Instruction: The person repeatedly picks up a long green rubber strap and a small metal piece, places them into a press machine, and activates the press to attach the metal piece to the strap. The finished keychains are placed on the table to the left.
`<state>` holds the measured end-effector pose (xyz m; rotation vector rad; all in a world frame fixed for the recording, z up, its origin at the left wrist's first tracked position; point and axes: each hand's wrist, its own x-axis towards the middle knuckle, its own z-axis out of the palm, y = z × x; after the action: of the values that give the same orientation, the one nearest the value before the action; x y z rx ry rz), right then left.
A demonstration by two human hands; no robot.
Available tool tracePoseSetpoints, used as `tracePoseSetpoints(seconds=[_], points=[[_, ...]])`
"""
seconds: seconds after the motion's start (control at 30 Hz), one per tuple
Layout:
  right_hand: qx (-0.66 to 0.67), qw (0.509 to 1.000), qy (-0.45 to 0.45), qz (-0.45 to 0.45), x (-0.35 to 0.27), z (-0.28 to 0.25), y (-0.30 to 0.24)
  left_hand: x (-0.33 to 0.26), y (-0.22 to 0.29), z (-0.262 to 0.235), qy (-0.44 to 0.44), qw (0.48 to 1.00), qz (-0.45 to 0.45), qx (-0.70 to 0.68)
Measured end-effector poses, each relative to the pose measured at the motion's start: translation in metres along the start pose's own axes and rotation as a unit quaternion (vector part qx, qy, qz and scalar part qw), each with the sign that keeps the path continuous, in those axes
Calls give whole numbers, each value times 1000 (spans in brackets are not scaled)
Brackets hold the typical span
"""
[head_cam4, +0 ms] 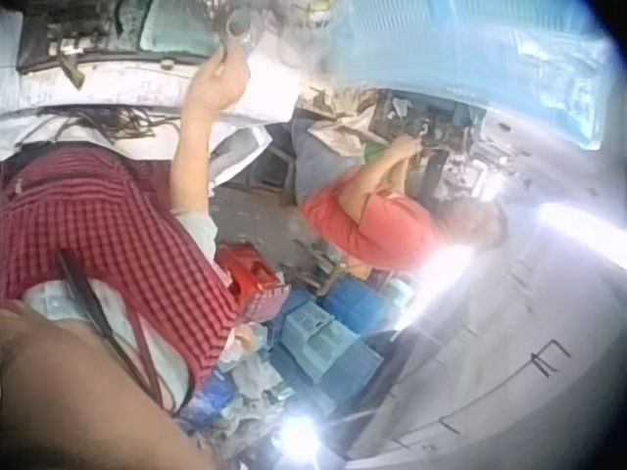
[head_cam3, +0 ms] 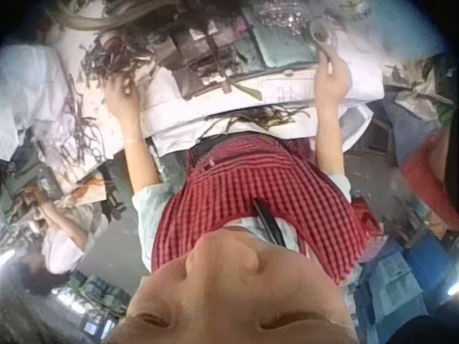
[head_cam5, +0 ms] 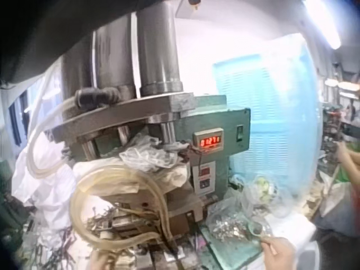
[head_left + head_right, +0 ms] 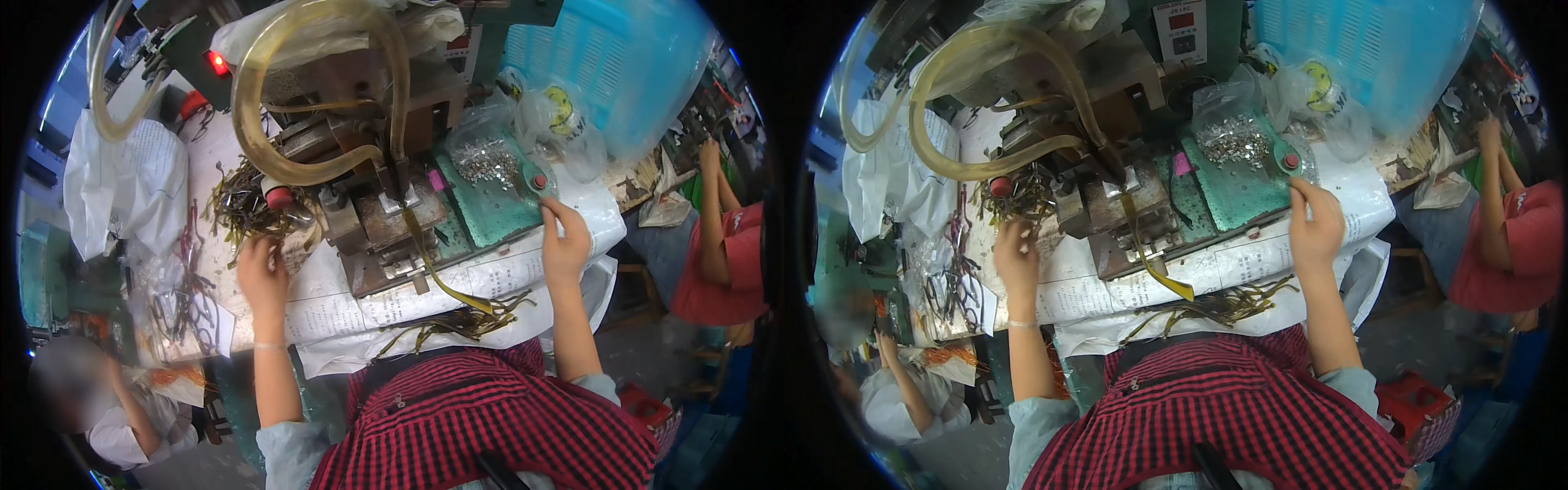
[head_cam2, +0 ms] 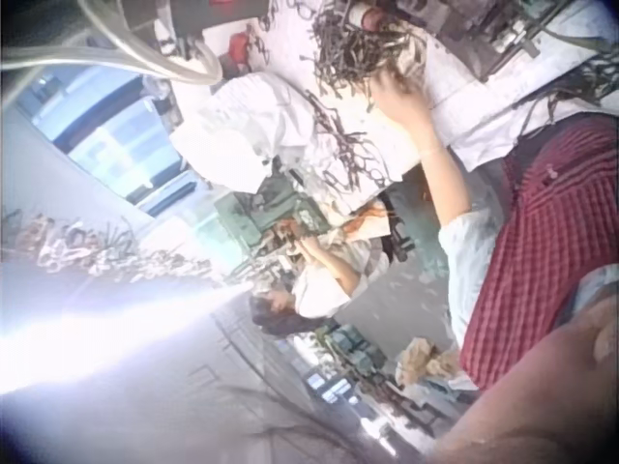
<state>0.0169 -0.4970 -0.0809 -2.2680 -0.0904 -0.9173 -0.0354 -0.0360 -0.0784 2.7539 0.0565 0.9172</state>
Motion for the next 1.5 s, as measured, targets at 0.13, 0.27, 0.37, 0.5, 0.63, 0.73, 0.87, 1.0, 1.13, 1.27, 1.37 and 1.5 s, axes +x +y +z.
tracePoseSetpoints(seconds=[0.13, 0.27, 0.37, 0.5, 0.63, 0.73, 0.87, 1.0, 1.13, 1.27, 1.37, 1.5], points=[[93, 987, -34, 124, -6, -22, 12, -4, 2, -44, -15, 969, -242, 48], [258, 951, -136, 99, 18, -7, -59, -16, -44, -4, 35, 989, -145, 7], [289, 944, -145, -68, 52, 17, -122, 1, -44, 26, 96, 940, -214, -250], [415, 899, -127, 53, 55, 59, -151, 25, 25, 28, 132, 921, -152, -333], [440, 881, -130, 119, 41, 56, -158, 17, 78, -2, 174, 860, -202, -436], [446, 879, -125, 117, 43, 58, -160, 33, 120, -42, 216, 861, -84, -452], [474, 861, -145, 115, 46, 47, -178, 45, 151, -80, 253, 900, 181, -304], [464, 846, -256, 62, 42, 11, -176, 31, 157, -80, 163, 935, 268, -167], [195, 965, -158, -77, 66, 44, -120, 44, 180, -63, 99, 909, 361, -183], [83, 966, -237, -60, 44, 54, -49, 56, 182, -35, 121, 896, 379, -196], [86, 985, -139, -48, 41, 37, -35, 54, 181, -23, 138, 889, 386, -206], [96, 988, -119, -8, 42, 30, -15, 52, 180, -23, 153, 888, 396, -175]])
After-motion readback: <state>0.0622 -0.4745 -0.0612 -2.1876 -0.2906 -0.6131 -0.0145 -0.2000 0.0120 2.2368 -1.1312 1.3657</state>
